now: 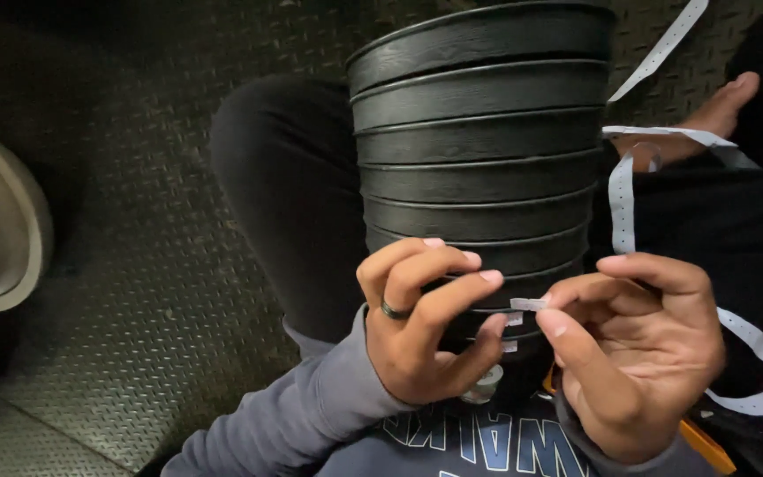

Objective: Applying small white labels to the ridges of a black plastic container while sitting on the floor.

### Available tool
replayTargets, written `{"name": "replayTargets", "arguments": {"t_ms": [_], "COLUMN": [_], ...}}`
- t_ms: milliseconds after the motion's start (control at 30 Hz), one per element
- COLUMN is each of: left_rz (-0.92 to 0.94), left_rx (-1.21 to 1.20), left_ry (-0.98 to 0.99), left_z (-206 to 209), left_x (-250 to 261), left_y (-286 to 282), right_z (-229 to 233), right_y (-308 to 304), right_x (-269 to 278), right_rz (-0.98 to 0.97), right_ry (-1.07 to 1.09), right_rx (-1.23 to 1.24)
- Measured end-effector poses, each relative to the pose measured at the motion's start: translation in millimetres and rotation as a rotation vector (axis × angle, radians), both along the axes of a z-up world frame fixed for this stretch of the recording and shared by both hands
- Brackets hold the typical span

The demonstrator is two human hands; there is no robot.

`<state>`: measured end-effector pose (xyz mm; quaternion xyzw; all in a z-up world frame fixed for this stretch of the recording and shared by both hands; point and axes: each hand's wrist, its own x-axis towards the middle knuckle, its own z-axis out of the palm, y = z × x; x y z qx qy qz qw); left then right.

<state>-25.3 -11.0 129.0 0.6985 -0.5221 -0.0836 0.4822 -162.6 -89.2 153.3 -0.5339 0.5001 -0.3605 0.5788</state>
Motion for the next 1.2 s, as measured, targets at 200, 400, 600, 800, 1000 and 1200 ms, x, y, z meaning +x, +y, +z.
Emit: {"name": "replayTargets", "arguments": {"t_ms": [200, 400, 600, 800, 1000, 1200], "left_rz": [0.087, 0.16, 0.162, 0.157, 0.16, 0.132], "left_rx": [-0.072, -0.047, -0.042, -0.038, -0.054, -0.059], "left_ry": [-0.085, -0.165, -0.162, -0.179, -0.168, -0.185], "left_z": [-4, -8, -9, -9, -11, -7], "left_x": [-6, -7, -5, -3, -5, -1], "left_y": [-4, -2, 0, 0, 0, 2], "right_z": [-4, -4, -2, -4, 0, -3], "right_y": [5, 12, 16, 19, 15, 15], "right_x": [-1, 5, 14, 18, 21, 20], "right_rz": [-0.017, -0.033, -0.055, -0.059, -0.028, -0.039], "right_ry": [0.09, 0.15, 0.19, 0.209, 0.173, 0.171], "right_rx": [-0.067, -0.123, -0.166, -0.232, -0.212, -0.21]}}
